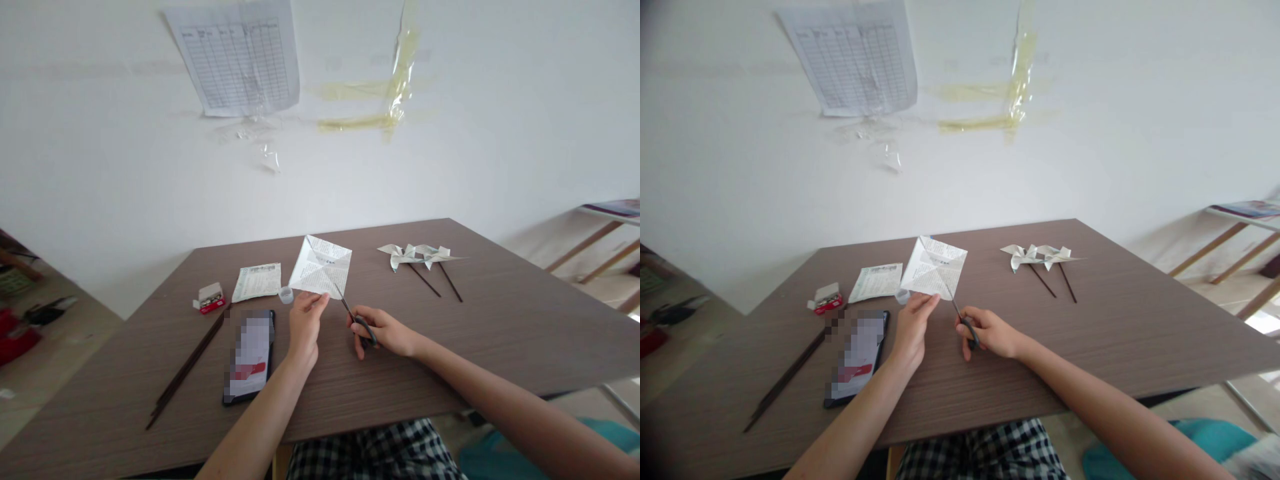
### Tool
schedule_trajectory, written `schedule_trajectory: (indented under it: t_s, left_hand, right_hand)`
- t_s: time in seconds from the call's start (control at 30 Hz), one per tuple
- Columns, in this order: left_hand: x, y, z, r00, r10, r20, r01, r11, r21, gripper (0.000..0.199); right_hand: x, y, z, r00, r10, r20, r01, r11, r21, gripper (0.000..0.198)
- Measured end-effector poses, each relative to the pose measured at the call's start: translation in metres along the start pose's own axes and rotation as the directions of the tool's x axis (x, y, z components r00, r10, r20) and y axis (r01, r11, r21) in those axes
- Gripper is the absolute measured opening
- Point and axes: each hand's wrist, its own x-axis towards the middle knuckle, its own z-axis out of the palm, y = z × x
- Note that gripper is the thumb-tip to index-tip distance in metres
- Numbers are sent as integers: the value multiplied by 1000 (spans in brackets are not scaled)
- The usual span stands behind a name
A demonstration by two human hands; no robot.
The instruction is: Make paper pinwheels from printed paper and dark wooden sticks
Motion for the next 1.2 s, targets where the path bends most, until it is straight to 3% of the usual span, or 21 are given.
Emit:
schedule_trajectory:
  t_s: [1.2]
  left_hand:
    - [-1, 5, 2, 1000, -21, 7, 21, 1000, -13, 28]
  right_hand:
    - [0, -1, -1, 1000, 11, -1, -11, 998, -67, 42]
